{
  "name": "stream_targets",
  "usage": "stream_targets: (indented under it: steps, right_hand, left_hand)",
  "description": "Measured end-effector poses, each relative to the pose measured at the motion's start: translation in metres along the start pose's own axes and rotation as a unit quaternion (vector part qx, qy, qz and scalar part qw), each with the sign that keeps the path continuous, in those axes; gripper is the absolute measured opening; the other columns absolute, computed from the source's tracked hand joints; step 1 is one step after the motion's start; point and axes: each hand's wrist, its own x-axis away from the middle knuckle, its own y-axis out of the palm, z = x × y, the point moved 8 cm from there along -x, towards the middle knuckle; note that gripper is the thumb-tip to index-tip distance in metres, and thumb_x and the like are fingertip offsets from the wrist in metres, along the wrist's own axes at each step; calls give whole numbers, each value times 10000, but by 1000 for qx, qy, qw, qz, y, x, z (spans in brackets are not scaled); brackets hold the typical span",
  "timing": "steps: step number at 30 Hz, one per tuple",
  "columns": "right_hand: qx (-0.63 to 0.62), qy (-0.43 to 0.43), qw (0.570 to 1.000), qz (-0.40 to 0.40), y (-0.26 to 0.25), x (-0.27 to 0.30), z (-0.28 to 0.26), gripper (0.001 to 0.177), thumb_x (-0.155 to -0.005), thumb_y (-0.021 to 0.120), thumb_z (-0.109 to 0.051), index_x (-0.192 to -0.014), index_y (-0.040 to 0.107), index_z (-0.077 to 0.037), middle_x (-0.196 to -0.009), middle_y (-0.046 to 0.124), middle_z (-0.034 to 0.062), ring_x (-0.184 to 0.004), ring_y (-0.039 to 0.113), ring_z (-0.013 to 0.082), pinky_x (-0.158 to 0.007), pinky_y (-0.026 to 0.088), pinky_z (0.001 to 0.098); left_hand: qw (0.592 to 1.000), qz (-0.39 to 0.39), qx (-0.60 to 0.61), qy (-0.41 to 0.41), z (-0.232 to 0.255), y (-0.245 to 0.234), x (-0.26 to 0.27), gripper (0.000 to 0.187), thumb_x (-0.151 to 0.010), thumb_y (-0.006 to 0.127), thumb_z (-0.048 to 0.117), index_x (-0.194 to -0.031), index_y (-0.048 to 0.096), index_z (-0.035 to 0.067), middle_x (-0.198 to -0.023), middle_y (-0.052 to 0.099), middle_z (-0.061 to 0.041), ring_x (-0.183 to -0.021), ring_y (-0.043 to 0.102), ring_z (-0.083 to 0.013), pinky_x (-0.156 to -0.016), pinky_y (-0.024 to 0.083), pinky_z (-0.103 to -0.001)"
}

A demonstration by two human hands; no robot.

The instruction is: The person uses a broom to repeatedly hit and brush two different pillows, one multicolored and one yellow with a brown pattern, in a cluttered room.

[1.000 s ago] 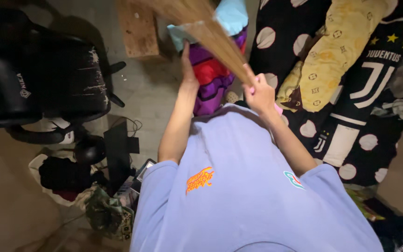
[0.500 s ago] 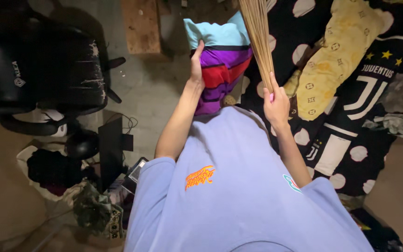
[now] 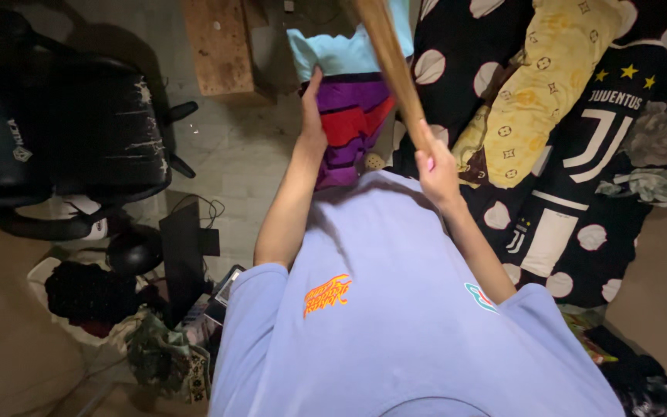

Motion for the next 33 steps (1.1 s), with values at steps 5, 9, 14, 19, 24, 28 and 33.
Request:
stream_targets:
  steps: [5, 9, 14, 19, 24, 28, 33]
  right_hand:
    - [-53, 127, 990, -34, 16, 10, 24, 516, -1061, 589, -207, -1570, 502, -220, -800, 504, 73, -732, 481, 171, -709, 457, 320]
    - [-98, 107, 989, -13, 5, 1, 25, 527, -1075, 550, -183, -1597, 477, -173, -901, 557, -4, -810, 485, 93, -765, 458, 284]
    - [-34, 6, 997, -62, -1, 12, 11, 573, -1004, 587, -187, -1567, 497, -125, -841, 490, 110, -729, 468, 159, -696, 438, 307]
    - [-59, 20, 998, -24, -12, 22, 12, 510, -1069, 558, -187, -1565, 480, -98, -1031, 628, 115, -781, 536, 194, -742, 467, 317]
    - [-27, -39, 999, -9, -19, 20, 4, 551, -1033, 555, -201, -1571, 486, -105, -876, 522, 148, -787, 504, 225, -767, 457, 341]
    - [-45, 138, 987, -65, -2, 21, 37, 514, -1058, 572, -224, -1565, 527, -155, -919, 602, 129, -841, 529, 166, -778, 461, 321]
    - [-86, 82, 993, -14, -7, 20, 39, 496, -1095, 542, -231, -1582, 492, -158, -1001, 674, 103, -844, 553, 154, -819, 488, 302]
  left_hand:
    - [999, -32, -27, -1, 2, 13, 11, 544, -1041, 547, 410, -1375, 583, -18, -1339, 655, -187, -1233, 646, -322, -1116, 497, -458]
    - [999, -37, -16, 1, 2, 12, 11, 564, -1028, 543, 408, -1411, 562, -5, -1398, 636, -169, -1286, 628, -301, -1145, 479, -430]
    - [999, -40, 6, -34, -4, 5, 9, 578, -1040, 537, 425, -1396, 558, -30, -1374, 625, -210, -1247, 627, -335, -1119, 486, -466]
    - [998, -57, 3, -8, 2, 3, 12, 566, -1007, 576, 424, -1385, 583, 3, -1377, 654, -163, -1269, 647, -291, -1141, 488, -430]
    - [999, 9, -39, -19, -2, 0, 9, 528, -1019, 577, 401, -1379, 590, 15, -1344, 663, -151, -1221, 654, -295, -1112, 493, -441]
    - [998, 3, -59, -3, 2, 9, 16, 538, -1020, 555, 403, -1377, 594, 3, -1344, 673, -172, -1227, 660, -298, -1107, 493, -430]
    - [1000, -20, -17, -7, 6, 18, 23, 549, -1029, 554, 411, -1384, 585, -7, -1357, 663, -170, -1248, 651, -303, -1122, 491, -436]
